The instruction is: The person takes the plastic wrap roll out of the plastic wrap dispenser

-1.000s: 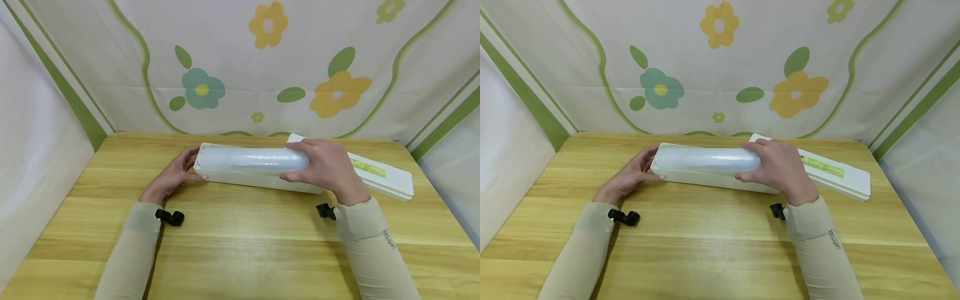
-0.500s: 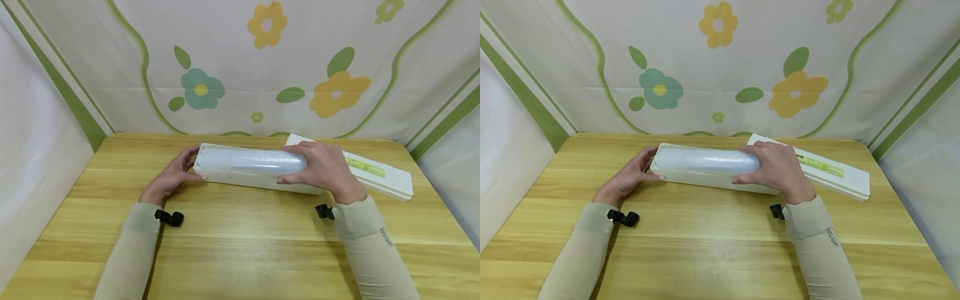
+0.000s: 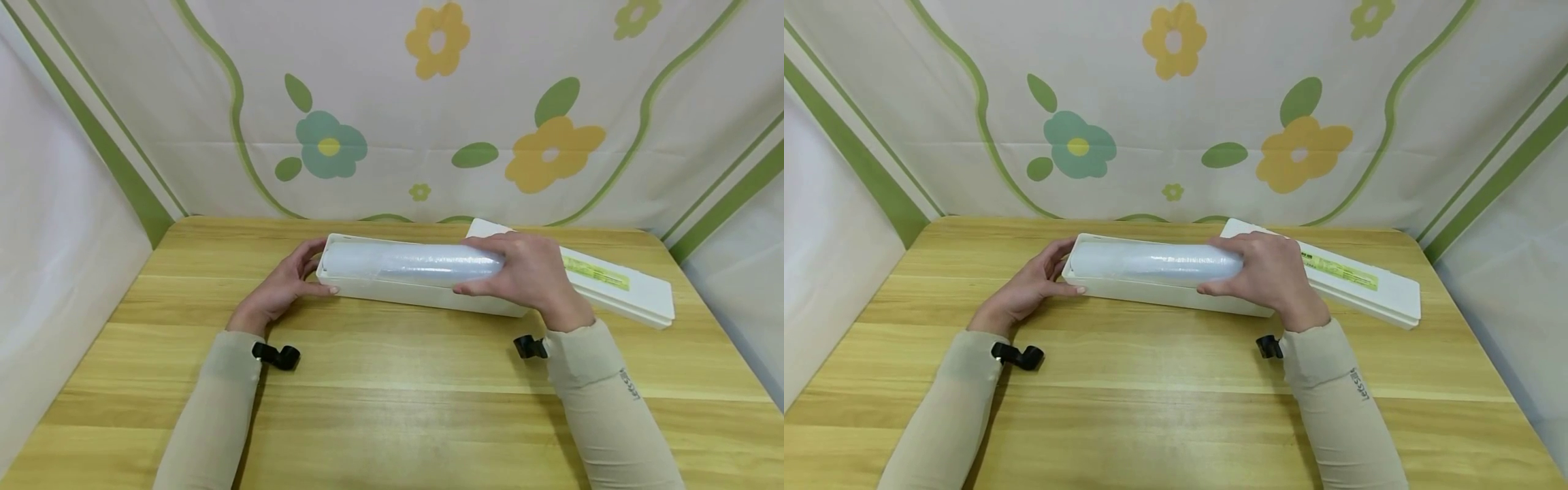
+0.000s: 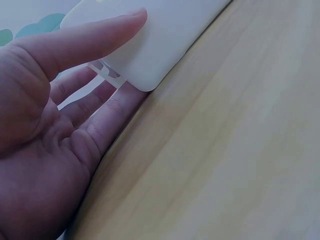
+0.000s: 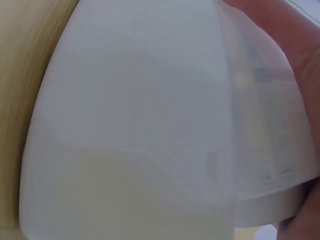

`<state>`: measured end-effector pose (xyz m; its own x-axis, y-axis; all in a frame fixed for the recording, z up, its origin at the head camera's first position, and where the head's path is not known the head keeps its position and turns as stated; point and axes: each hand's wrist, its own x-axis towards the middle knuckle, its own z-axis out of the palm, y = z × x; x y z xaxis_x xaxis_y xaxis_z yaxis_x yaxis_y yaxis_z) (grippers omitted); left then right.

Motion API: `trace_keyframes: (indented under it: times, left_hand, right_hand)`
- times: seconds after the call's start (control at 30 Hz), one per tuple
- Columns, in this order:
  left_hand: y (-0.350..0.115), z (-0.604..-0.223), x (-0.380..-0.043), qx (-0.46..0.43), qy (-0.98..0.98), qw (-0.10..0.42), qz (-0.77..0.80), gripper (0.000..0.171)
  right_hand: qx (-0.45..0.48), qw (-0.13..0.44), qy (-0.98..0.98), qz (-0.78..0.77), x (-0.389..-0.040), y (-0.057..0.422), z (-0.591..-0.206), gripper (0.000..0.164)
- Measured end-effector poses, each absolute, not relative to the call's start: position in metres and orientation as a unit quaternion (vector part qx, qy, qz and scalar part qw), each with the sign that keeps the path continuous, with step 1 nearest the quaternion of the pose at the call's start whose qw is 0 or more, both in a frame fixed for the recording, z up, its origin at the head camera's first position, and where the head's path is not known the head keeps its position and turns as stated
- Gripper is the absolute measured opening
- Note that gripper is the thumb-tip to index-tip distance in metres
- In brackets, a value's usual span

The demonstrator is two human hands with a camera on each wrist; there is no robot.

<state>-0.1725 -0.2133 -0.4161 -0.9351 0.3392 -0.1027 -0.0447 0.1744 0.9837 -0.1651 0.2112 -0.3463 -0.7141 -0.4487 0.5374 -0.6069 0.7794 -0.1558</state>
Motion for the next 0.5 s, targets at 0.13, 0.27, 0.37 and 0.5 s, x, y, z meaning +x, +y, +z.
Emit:
trace_keyframes:
  times: [0.13,0.27,0.37,0.5]
  left_hand:
    - [-0.2138,-0.4167,-0.1732,0.099,0.751,0.152,0.635,0.099]
    - [-0.2135,-0.4164,-0.1732,0.099,0.75,0.152,0.636,0.099]
    - [-0.2131,-0.4156,-0.1729,0.099,0.749,0.152,0.637,0.099]
    - [-0.2133,-0.4154,-0.1725,0.1,0.747,0.151,0.64,0.098]
  right_hand:
    - [0.283,0.245,-0.91,0.18,-0.1662,0.2115,-0.347,0.075]
    - [0.275,0.242,-0.909,0.198,-0.166,0.2121,-0.3472,0.074]
    - [0.268,0.24,-0.909,0.212,-0.1656,0.2126,-0.3475,0.073]
    - [0.257,0.241,-0.906,0.233,-0.1644,0.2131,-0.3464,0.074]
